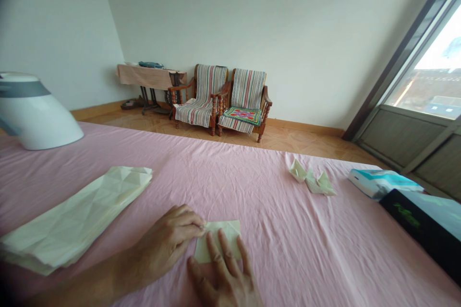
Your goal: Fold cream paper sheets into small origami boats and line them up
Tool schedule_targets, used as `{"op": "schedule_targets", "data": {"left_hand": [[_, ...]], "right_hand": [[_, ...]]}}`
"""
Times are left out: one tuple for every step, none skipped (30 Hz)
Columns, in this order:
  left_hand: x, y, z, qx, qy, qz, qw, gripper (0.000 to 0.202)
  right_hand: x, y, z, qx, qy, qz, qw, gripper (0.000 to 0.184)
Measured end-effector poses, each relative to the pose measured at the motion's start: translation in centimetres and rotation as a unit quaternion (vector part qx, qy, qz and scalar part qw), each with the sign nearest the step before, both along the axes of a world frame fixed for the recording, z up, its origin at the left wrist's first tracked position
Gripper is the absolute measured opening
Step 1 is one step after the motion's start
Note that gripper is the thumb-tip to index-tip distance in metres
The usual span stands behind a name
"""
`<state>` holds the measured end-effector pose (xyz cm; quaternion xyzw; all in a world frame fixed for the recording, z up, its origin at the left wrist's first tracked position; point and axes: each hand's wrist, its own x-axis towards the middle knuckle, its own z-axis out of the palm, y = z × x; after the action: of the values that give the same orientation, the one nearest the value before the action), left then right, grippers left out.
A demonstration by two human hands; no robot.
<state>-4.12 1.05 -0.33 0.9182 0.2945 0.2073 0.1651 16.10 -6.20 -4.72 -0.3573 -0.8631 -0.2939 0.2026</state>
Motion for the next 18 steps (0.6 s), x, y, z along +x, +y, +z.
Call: {"op": "schedule_targets", "data": {"left_hand": [[0.0,0.0,0.0,0.0,0.001,0.0,1.0,0.033],[0.0,0.0,0.0,0.0,0.001,0.001,1.0,0.033],[0.0,0.0,0.1,0.0,0.001,0.0,1.0,0.033],[0.0,0.0,0.0,0.001,0.001,0.0,1.0,0.033],[0.0,0.0,0.0,0.003,0.001,0.0,1.0,0.033],[0.0,0.0,0.0,0.005,0.0,-0.001,1.0,0.033],[0.0,0.0,-0.1,0.006,-0.001,-0.001,1.0,0.033],[0.0,0.0,-0.1,0.008,-0.001,-0.001,1.0,0.033],[0.0,0.0,-0.2,0.009,-0.002,-0.001,1.0,0.033],[0.0,0.0,-0.2,0.01,-0.003,0.0,1.0,0.033],[0.0,0.0,-0.2,0.01,-0.002,0.001,1.0,0.033],[0.0,0.0,-0.2,0.01,-0.002,0.003,1.0,0.033],[0.0,0.0,-0.2,0.01,-0.001,0.005,1.0,0.034],[0.0,0.0,-0.2,0.011,-0.001,0.006,1.0,0.034],[0.0,0.0,-0.2,0.012,0.0,0.007,1.0,0.035],[0.0,-0.1,-0.2,0.012,0.001,0.008,1.0,0.035],[0.0,-0.1,-0.1,0.012,0.004,0.009,1.0,0.035],[0.1,-0.1,-0.1,0.012,0.006,0.009,1.0,0.033]], "right_hand": [[0.0,-0.1,0.1,0.004,-0.003,0.004,1.0,0.05],[0.1,-0.1,0.0,0.005,-0.005,0.008,1.0,0.047],[0.1,-0.1,-0.1,0.002,-0.004,0.016,1.0,0.044],[0.2,-0.1,-0.3,-0.004,0.003,0.026,1.0,0.042],[0.4,-0.1,-0.5,-0.012,0.02,0.034,0.999,0.041],[0.5,-0.1,-0.7,-0.023,0.039,0.04,0.998,0.042],[0.6,0.0,-0.9,-0.035,0.061,0.039,0.997,0.044],[0.8,0.1,-1.0,-0.048,0.073,0.035,0.996,0.051],[0.8,0.2,-1.1,-0.067,0.052,0.036,0.996,0.055],[0.8,0.2,-1.2,-0.074,0.038,0.03,0.996,0.058],[0.7,0.3,-1.3,-0.078,0.021,0.024,0.996,0.058],[0.4,0.3,-1.7,-0.062,0.03,0.017,0.997,0.058],[0.0,0.3,-2.2,-0.042,0.059,0.004,0.997,0.057],[-0.4,0.4,-3.0,-0.03,0.086,-0.003,0.996,0.054],[-0.9,0.4,-3.8,-0.022,0.099,0.004,0.995,0.049],[-1.4,0.4,-4.8,-0.021,0.102,0.011,0.994,0.044],[-1.8,0.4,-5.6,-0.012,0.117,0.015,0.993,0.039],[-2.0,0.4,-6.4,0.002,0.133,0.033,0.991,0.037]]}}
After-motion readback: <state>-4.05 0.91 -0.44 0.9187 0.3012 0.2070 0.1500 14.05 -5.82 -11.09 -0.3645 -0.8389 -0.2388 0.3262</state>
